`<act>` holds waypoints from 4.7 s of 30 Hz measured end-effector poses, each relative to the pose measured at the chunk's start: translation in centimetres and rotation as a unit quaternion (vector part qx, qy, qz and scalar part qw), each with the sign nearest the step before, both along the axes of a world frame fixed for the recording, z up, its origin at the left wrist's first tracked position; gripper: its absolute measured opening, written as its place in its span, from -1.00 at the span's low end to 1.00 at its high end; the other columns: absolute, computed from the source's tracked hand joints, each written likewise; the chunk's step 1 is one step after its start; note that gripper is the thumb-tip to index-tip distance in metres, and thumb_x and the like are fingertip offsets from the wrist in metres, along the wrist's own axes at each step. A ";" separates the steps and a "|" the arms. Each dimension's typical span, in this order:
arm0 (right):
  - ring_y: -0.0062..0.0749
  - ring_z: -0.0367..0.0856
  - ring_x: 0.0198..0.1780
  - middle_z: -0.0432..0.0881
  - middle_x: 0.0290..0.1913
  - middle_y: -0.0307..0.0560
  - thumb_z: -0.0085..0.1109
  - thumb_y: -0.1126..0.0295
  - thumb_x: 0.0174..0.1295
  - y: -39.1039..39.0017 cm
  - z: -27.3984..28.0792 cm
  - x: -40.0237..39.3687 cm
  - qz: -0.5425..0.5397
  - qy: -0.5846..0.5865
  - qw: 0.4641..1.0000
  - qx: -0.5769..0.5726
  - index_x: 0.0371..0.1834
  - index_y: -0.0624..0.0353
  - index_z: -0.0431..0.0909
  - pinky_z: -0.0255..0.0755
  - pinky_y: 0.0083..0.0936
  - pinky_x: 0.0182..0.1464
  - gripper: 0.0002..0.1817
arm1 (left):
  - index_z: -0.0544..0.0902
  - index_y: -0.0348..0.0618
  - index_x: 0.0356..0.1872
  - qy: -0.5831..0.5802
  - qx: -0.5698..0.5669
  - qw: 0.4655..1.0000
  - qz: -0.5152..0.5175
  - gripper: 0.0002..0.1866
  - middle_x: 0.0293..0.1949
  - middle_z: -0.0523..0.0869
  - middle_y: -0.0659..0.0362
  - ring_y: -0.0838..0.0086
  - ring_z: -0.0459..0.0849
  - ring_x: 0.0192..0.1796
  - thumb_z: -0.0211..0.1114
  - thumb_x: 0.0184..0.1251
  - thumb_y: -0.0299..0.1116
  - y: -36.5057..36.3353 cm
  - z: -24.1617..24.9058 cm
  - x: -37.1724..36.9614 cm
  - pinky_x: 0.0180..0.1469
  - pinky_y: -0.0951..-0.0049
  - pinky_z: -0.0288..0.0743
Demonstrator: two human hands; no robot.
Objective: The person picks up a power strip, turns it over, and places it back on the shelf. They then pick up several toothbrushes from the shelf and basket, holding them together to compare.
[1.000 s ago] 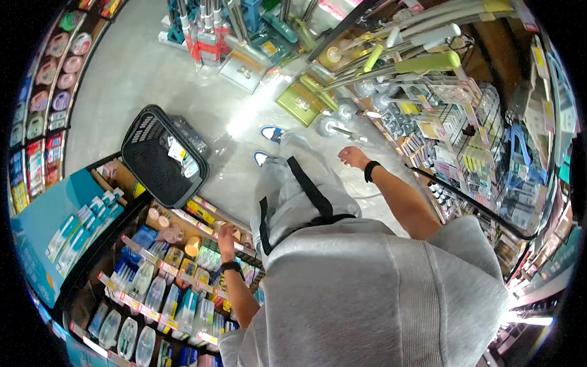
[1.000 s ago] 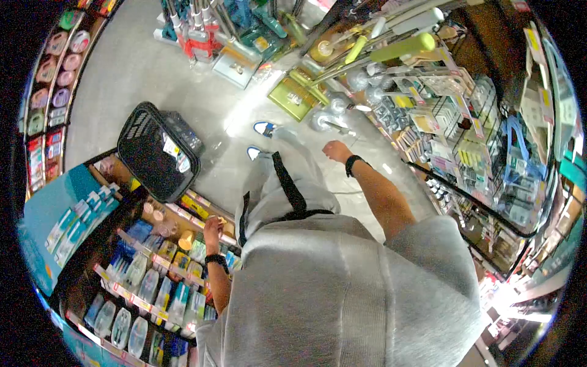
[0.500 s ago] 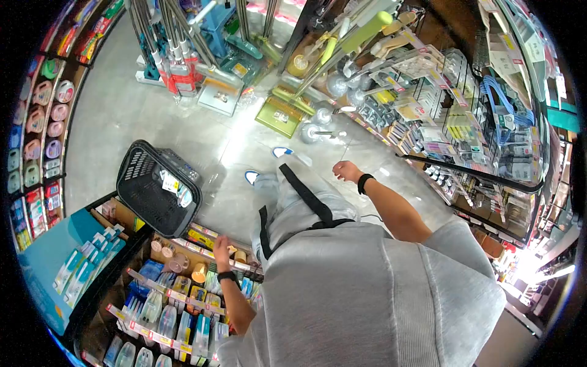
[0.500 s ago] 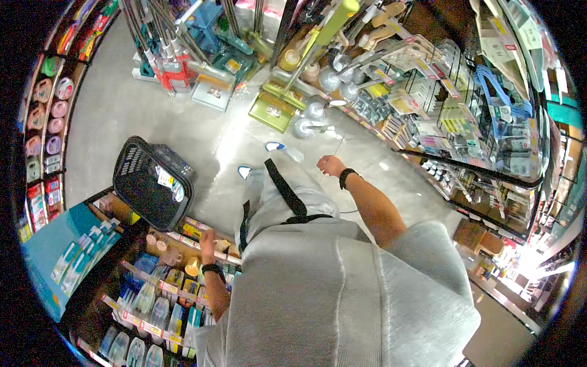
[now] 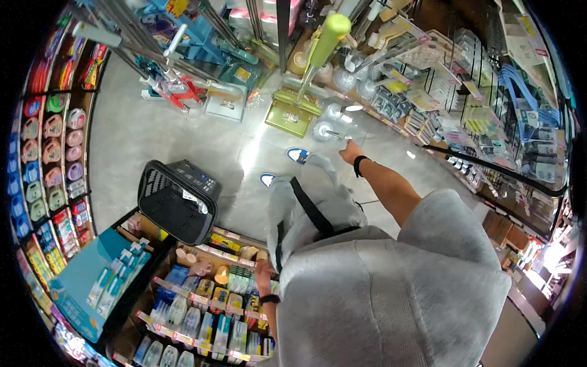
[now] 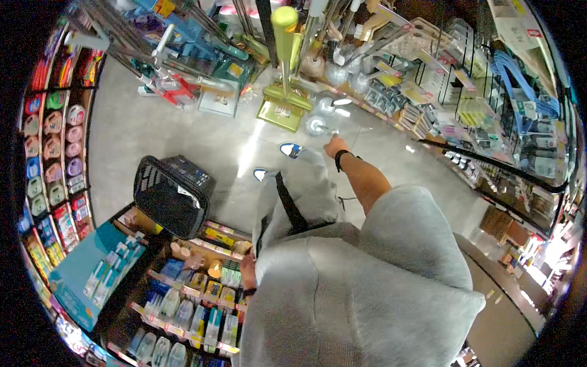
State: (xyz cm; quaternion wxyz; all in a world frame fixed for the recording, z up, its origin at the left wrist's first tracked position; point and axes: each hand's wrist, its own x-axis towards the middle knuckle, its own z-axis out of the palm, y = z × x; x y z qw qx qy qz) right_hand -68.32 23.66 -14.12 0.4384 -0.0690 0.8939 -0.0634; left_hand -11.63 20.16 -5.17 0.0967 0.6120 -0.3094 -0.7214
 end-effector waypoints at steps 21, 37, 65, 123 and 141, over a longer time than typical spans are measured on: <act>0.06 0.51 -0.08 0.58 -0.18 0.18 0.06 0.15 0.11 2.1 -11.0 -4.2 -0.135 0.048 0.990 -0.020 -0.17 0.20 0.48 0.41 -0.15 -0.06 -0.64 | 0.49 -0.12 -0.05 -0.254 0.089 0.940 -0.211 -0.69 -0.22 0.64 0.14 0.40 0.64 -0.19 0.14 0.29 -0.19 -8.1 7.6 -3.4 -0.18 0.42 0.47; 0.04 0.50 -0.02 0.57 -0.11 0.19 0.14 0.24 0.02 12.0 -8.6 -15.6 -0.080 0.071 0.994 -0.028 -0.05 0.18 0.53 0.37 -0.21 0.03 -0.59 | 0.48 -0.15 -0.04 -0.246 0.116 0.940 -0.206 -0.69 -0.18 0.61 0.16 0.42 0.62 -0.17 0.13 0.29 -0.20 -9.8 5.1 -4.3 -0.15 0.43 0.47; 0.06 0.40 0.08 0.32 0.18 0.16 0.07 0.35 0.10 12.3 -5.3 -17.6 -0.076 0.283 0.956 0.005 0.22 0.27 0.17 0.36 -0.21 0.06 -0.42 | 0.47 -0.16 -0.03 -0.211 0.048 0.956 -0.196 -0.68 -0.21 0.63 0.12 0.38 0.66 -0.24 0.13 0.29 -0.20 -8.8 5.3 -2.5 -0.26 0.45 0.48; -0.22 0.08 0.37 -0.20 0.47 -0.15 -0.02 0.36 0.08 10.4 -5.8 -14.8 -0.234 0.108 0.965 0.039 0.42 0.14 -0.21 0.19 -0.28 0.26 -0.17 | 0.38 -0.19 -0.27 -0.212 0.112 0.957 -0.165 -0.80 -0.39 0.53 0.11 0.31 0.61 -0.34 0.17 0.17 -0.36 -8.7 0.5 -5.2 -0.31 0.37 0.51; -0.07 0.16 0.31 0.17 0.33 0.01 0.17 0.33 -0.04 11.8 -4.0 -14.3 -0.222 0.234 0.945 -0.060 0.31 0.06 0.11 0.19 -0.28 0.26 -0.25 | 0.46 -0.28 -0.40 -0.182 0.127 0.945 -0.239 -0.77 -0.39 0.59 0.07 0.30 0.60 -0.30 0.18 0.17 -0.29 -11.5 -1.1 -11.0 -0.20 0.37 0.49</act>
